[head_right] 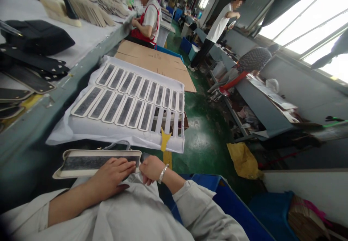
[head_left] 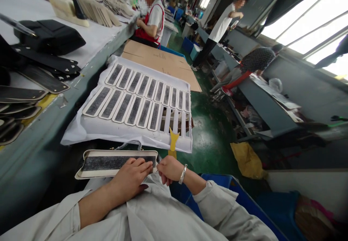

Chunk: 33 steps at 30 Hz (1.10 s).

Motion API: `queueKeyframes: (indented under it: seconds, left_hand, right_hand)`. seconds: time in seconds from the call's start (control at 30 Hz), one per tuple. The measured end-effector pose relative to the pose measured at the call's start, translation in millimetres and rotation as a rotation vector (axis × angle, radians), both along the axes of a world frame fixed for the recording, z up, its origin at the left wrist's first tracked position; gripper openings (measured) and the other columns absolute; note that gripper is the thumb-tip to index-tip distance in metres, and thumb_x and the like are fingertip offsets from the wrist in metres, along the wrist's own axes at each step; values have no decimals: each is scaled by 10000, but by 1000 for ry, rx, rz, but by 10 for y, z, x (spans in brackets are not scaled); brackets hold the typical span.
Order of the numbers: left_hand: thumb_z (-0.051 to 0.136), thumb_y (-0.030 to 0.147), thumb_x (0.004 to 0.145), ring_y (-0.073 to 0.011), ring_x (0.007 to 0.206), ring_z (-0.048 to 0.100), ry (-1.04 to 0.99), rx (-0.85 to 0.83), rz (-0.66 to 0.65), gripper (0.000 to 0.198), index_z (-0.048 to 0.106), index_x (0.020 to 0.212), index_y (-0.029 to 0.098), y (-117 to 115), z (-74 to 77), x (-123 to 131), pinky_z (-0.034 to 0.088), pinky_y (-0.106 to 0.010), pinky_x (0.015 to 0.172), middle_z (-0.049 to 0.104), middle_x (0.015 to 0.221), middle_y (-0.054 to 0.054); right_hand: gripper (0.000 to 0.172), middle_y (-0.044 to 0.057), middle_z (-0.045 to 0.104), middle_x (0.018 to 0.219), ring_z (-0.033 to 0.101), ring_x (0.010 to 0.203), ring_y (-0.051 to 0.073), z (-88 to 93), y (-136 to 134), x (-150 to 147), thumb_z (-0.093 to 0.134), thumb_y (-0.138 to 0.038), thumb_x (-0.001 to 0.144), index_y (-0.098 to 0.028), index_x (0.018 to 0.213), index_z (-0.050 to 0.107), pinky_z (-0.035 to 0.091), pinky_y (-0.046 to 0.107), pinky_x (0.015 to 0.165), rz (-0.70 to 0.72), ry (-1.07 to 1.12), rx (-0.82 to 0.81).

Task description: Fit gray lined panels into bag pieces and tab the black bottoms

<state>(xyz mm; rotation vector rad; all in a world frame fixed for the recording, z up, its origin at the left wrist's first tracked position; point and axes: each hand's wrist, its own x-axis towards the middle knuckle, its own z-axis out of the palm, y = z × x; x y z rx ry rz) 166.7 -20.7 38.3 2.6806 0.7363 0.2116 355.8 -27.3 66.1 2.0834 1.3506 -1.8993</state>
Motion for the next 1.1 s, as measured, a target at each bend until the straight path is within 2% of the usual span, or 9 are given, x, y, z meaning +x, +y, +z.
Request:
queueKeyframes:
  seconds: [0.1,0.17,0.23,0.33,0.43,0.5,0.73,0.93,1.1]
  left_hand:
    - [698,388,727,-243,1063,498,-3,9,4,469,586,1149,218,-7,-7,15,344,-381,844,590,1243,-38]
    - [690,353,743,-233,1042,506,-14,18,18,412,603,1123,217,-3,-13,30,339,-373,834,606,1220,-30]
    - [670,327,767,-221,1028,512,-35,26,41,351,617,1099,226,2,-26,40,335,-364,826,623,1194,-22]
    - [655,332,783,-215,1010,519,-66,34,67,316,624,1086,248,12,-51,41,331,-355,820,637,1169,-14]
    - [655,344,779,-216,1001,522,-75,31,67,340,616,1107,260,36,-59,33,333,-350,815,642,1157,-10]
    - [652,344,781,-215,1006,520,-69,17,60,344,614,1113,264,60,-55,27,333,-348,819,641,1159,-2]
    - [627,377,793,-231,1041,503,-71,1,17,383,597,1151,245,117,-57,5,329,-357,849,620,1193,-28]
    - [614,375,795,-261,1060,506,-64,-58,-6,389,594,1156,232,136,-65,37,353,-401,873,616,1203,-51]
    - [643,399,748,-277,1173,472,-76,-254,-22,565,500,1268,229,92,144,-102,363,-449,981,538,1307,-69]
  right_hand:
    - [359,-7,523,348,470,255,97,-5,59,-9,411,-128,801,-147,446,461,365,163,260,-11,3,-73]
    - [370,1,535,366,485,266,108,-56,65,52,439,-197,825,-137,462,484,379,178,267,-31,63,-92]
    - [399,21,581,429,523,308,117,-155,37,169,476,-371,840,-118,539,545,412,192,296,-54,248,-123]
    - [527,10,595,464,511,324,94,-383,-34,364,560,-628,715,-103,682,595,403,174,312,-172,543,-89]
    - [523,-40,549,413,442,284,57,-602,-76,450,701,-616,580,-121,665,552,344,141,294,-278,607,41]
    - [507,-44,543,400,432,276,52,-677,-73,440,738,-583,558,-133,604,508,337,139,292,-259,601,74]
    - [514,-7,600,453,505,316,80,-580,-10,385,684,-611,618,-127,597,513,402,159,326,-214,472,75]
    - [484,9,615,466,527,330,94,-433,101,316,710,-573,601,-128,568,523,421,171,316,-207,371,-76]
    - [462,4,588,437,503,308,88,-417,95,292,691,-559,634,-127,584,535,372,156,284,-161,325,-107]
